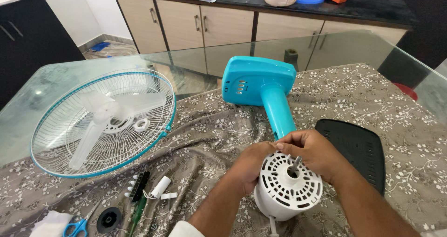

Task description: The person disassembles and reassembles the rear motor housing of a teal electric fan. They remove the rear grille, detach the motor housing from the stand, and then reattach the housing and grille using a screwdriver to secure the central screw.

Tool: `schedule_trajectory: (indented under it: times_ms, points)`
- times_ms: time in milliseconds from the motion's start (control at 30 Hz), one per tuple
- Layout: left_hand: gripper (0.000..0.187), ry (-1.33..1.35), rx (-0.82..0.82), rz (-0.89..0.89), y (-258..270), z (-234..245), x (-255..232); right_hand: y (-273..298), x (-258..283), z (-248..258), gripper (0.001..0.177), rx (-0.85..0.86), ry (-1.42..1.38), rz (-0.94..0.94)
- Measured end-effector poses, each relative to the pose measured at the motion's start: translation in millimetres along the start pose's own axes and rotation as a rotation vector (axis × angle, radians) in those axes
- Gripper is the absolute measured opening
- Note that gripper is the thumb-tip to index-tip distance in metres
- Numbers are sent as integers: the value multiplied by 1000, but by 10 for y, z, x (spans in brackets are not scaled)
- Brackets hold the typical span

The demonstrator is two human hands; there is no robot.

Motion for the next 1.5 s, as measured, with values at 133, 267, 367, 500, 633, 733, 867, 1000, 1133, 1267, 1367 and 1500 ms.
schedule_trajectory:
  times_ms: [133,267,367,500,633,733,867,1000,1133,1267,1367,1500]
  points:
    - [16,-22,31,-9,-71,36,10,-18,18,-36,23,30,-45,61]
    - [14,-88,22,-21,-111,79,25,-34,-58,-33,17,13,-89,90]
    - [11,-124,4,-35,-135,82,-29,-57,-68,-17,15,4,-136,132]
    - [13,-124,-18,-20,-129,77,-82,-49,-98,22,16,-22,-247,173]
    - [13,-123,20,35,-88,35,-56,-29,-126,73,14,-35,-257,186]
    - [14,-65,52,4,-24,-15,-44,-44,-127,126,13,-49,-158,186]
    - [15,-58,15,-50,80,3,4,-67,-161,68,17,-16,-144,220]
    - [24,-52,-92,-40,164,113,10,-120,-190,131,21,-69,-239,232]
    - [31,80,-11,-57,157,37,11,-51,-245,341,24,-270,-290,297]
    - [25,27,-21,-76,158,59,27,63,-352,397,21,-322,-545,288]
    - [23,21,-44,-99,188,70,12,109,-414,332,16,-264,-671,216]
    - [23,-20,-61,-115,219,57,-28,151,-415,249,23,-158,-642,169]
Point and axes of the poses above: each hand's wrist, its own y-axis away from the middle knuckle, its own z-axis out of the back of the hand, x = y × z, the point moved 10 cm from there along -y, towards the middle knuckle, and after that the axes turned 4 degrees about -x, right-handed, at the moved point
